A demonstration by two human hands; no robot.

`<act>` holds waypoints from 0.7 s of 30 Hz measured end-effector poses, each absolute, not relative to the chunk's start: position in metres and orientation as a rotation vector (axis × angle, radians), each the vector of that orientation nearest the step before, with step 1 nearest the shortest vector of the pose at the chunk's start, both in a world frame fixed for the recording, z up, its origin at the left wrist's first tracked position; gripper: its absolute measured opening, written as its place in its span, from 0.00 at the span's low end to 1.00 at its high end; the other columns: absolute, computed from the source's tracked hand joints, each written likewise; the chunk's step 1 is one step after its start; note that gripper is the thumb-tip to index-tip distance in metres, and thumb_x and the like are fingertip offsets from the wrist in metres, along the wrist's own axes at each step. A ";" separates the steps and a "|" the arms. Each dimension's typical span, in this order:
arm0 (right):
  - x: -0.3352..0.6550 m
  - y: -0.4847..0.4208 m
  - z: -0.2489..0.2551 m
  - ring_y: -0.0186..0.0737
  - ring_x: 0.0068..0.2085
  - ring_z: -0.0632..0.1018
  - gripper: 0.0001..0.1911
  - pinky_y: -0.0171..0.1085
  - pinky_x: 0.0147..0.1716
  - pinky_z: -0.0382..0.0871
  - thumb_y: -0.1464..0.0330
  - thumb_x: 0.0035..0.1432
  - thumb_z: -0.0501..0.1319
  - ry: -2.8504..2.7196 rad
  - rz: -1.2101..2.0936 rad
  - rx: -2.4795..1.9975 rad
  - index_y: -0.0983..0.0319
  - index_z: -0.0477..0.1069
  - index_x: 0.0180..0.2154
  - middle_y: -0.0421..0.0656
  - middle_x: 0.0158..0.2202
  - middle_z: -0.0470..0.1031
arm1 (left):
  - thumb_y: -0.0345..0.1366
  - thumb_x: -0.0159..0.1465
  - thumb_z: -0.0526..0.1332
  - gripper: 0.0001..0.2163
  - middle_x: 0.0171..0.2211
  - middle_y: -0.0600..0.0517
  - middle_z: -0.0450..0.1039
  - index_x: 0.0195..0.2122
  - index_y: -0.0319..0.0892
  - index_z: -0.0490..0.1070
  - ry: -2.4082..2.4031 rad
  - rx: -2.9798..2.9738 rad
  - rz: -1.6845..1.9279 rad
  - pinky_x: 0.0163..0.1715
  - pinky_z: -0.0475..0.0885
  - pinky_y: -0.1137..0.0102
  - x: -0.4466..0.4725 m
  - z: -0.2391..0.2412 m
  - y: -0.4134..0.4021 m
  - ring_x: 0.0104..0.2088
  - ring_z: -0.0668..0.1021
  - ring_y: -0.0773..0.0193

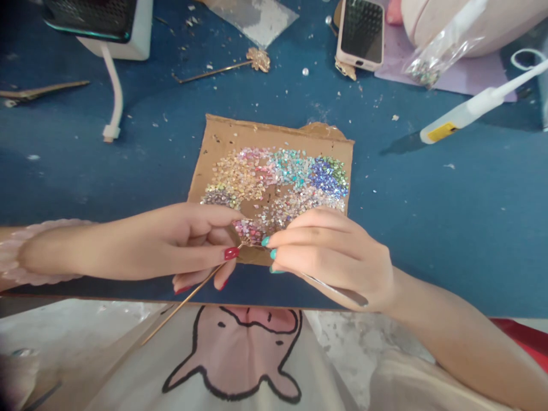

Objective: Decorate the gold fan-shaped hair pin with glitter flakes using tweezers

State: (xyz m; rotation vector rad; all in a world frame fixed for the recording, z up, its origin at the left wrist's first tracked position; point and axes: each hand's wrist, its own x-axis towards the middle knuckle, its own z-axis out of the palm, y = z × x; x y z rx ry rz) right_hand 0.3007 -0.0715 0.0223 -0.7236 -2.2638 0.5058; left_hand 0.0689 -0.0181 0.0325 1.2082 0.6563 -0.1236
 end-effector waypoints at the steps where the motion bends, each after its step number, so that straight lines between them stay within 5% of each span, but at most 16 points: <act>1: 0.301 -0.071 0.022 0.41 0.38 0.79 0.10 0.41 0.33 0.77 0.82 0.51 0.63 -2.256 0.498 -0.711 0.65 0.72 0.36 0.47 0.35 0.80 | 0.27 0.66 0.51 0.03 0.26 0.56 0.72 0.37 0.40 0.62 0.656 1.210 -0.125 0.17 0.65 0.83 0.069 0.033 -0.018 0.17 0.66 0.77; 21: 0.303 -0.072 0.024 0.43 0.38 0.77 0.12 0.43 0.34 0.76 0.85 0.47 0.64 -2.305 0.518 -0.677 0.70 0.73 0.35 0.53 0.37 0.79 | 0.26 0.65 0.52 0.03 0.26 0.56 0.73 0.36 0.41 0.61 0.599 1.245 -0.082 0.17 0.66 0.82 0.066 0.027 -0.019 0.17 0.68 0.77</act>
